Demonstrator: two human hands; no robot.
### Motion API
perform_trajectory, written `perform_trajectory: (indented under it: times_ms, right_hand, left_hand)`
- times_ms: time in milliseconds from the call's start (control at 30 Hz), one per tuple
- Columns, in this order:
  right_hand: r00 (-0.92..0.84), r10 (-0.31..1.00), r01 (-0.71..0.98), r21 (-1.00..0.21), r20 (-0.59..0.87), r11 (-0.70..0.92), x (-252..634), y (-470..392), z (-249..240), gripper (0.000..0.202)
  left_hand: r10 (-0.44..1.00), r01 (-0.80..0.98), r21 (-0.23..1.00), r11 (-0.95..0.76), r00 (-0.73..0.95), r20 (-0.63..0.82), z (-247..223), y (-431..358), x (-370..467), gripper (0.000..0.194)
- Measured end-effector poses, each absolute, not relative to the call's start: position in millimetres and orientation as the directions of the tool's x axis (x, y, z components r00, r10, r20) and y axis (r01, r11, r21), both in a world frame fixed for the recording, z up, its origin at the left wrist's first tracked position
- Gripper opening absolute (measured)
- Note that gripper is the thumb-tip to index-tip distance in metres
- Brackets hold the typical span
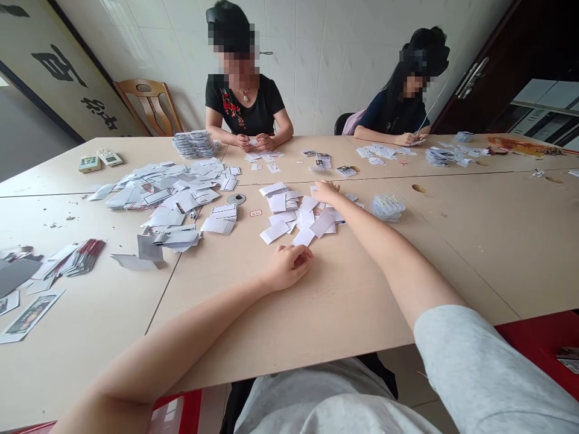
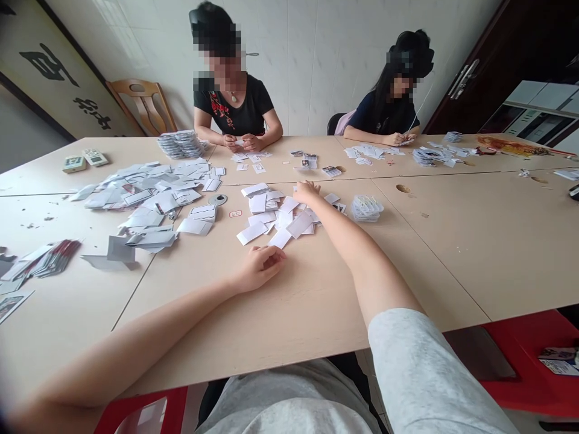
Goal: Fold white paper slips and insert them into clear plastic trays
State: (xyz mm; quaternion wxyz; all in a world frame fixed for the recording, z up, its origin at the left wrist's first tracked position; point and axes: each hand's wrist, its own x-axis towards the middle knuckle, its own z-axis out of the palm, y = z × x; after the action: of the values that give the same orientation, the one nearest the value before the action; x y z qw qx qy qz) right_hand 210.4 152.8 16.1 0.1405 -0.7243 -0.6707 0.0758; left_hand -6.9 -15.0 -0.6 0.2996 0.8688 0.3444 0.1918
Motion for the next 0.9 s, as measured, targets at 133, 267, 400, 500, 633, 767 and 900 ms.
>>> perform_trajectory:
  times_ms: [133, 267, 400, 500, 633, 767, 900]
  right_hand:
    - [0.092, 0.988, 0.954, -0.295, 0.121, -0.053, 239, 134, 23, 0.035]
    - [0.244, 0.942, 0.942, -0.287, 0.229, -0.174, 291, 105, 40, 0.038]
    - [0.439, 0.886, 0.892, -0.196, 0.149, -0.408, 337, 69, 47, 0.066]
    - [0.552, 0.833, 0.824, -0.172, 0.03, -0.54, 347, 48, 41, 0.077]
    - [0.532, 0.844, 0.837, -0.2, 0.074, -0.51, 343, 40, 29, 0.063]
    - [0.48, 0.831, 0.876, -0.215, 0.282, -0.433, 330, 39, 31, 0.056]
    - [0.139, 0.961, 0.965, -0.251, 0.239, -0.077, 296, 21, 46, 0.061]
  left_hand:
    - [0.717, 0.484, 0.654, -0.582, 0.685, 0.131, -1, -15, -6, 0.016]
    - [0.71, 0.485, 0.648, -0.587, 0.693, 0.125, -2, -15, -6, 0.016]
    - [0.709, 0.489, 0.641, -0.591, 0.693, 0.126, -2, -14, -6, 0.016]
    - [0.707, 0.488, 0.64, -0.594, 0.696, 0.125, -2, -13, -6, 0.016]
    - [0.715, 0.498, 0.641, -0.584, 0.689, 0.117, -1, -14, -6, 0.017]
    - [0.721, 0.498, 0.643, -0.581, 0.682, 0.123, -1, -15, -6, 0.017]
    - [0.769, 0.44, 0.723, -0.533, 0.609, 0.196, -1, -15, -7, 0.021]
